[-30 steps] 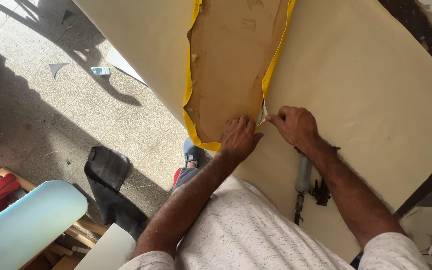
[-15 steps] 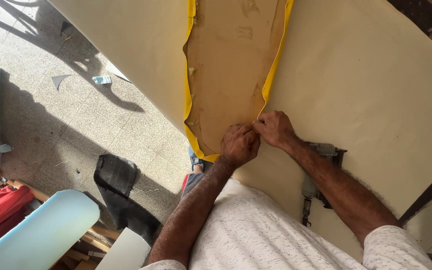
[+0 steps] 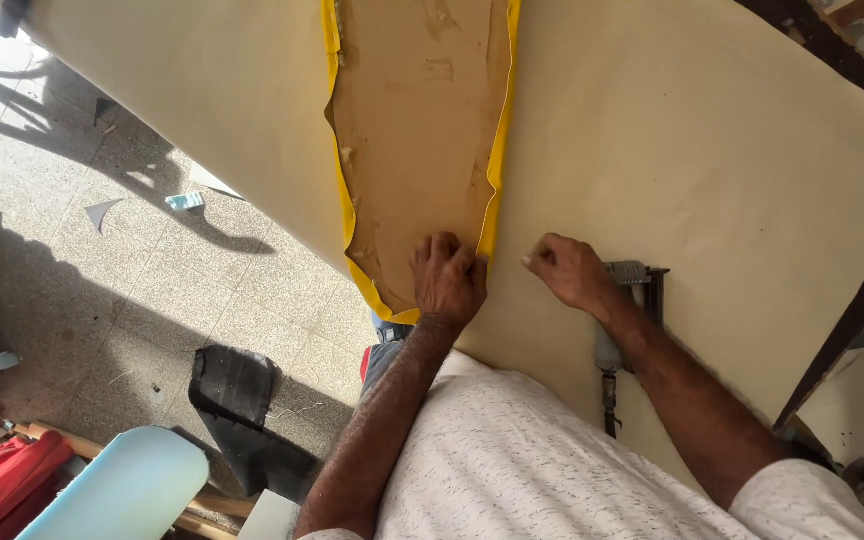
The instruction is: Stretching yellow fabric over a furniture frame and securing it using a pneumatic staple gun.
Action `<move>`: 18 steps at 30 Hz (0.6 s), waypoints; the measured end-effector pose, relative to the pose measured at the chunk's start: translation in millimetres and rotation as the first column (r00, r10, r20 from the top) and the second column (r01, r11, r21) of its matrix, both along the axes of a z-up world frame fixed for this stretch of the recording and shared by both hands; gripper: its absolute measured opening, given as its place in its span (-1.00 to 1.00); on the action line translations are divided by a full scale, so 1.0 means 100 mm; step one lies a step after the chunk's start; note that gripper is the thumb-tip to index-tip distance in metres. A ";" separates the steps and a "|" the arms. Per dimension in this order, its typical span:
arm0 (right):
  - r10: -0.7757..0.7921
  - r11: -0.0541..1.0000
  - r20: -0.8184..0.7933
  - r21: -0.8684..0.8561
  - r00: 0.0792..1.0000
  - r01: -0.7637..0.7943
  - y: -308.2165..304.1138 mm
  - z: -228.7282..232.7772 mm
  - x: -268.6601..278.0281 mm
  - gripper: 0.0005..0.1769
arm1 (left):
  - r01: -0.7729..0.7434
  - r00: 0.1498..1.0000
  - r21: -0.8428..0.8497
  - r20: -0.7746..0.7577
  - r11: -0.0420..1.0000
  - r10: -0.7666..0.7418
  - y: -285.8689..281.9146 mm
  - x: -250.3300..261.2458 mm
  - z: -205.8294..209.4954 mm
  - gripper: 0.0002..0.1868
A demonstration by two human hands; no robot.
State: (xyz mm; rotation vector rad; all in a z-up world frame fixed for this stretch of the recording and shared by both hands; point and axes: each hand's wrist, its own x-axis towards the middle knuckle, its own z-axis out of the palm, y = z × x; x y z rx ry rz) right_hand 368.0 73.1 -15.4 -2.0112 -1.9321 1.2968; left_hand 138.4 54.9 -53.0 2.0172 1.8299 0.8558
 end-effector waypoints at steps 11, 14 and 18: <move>-0.500 0.850 0.287 -0.018 0.817 0.527 -1.36 -0.12 0.46 0.18 | -0.003 0.999 -0.474 -0.035 0.881 -0.016 0.02 -0.12 0.44 -0.09; -0.552 0.823 0.219 -0.014 0.804 0.569 -1.15 0.04 0.62 0.00 | 0.010 0.997 -0.535 -0.055 0.844 -0.047 0.08 -0.13 0.43 -0.06; -0.303 0.943 -0.091 0.113 0.949 0.312 -0.76 0.29 0.71 -0.62 | 0.033 0.998 -0.558 -0.025 0.830 -0.056 0.09 -0.16 0.47 -0.04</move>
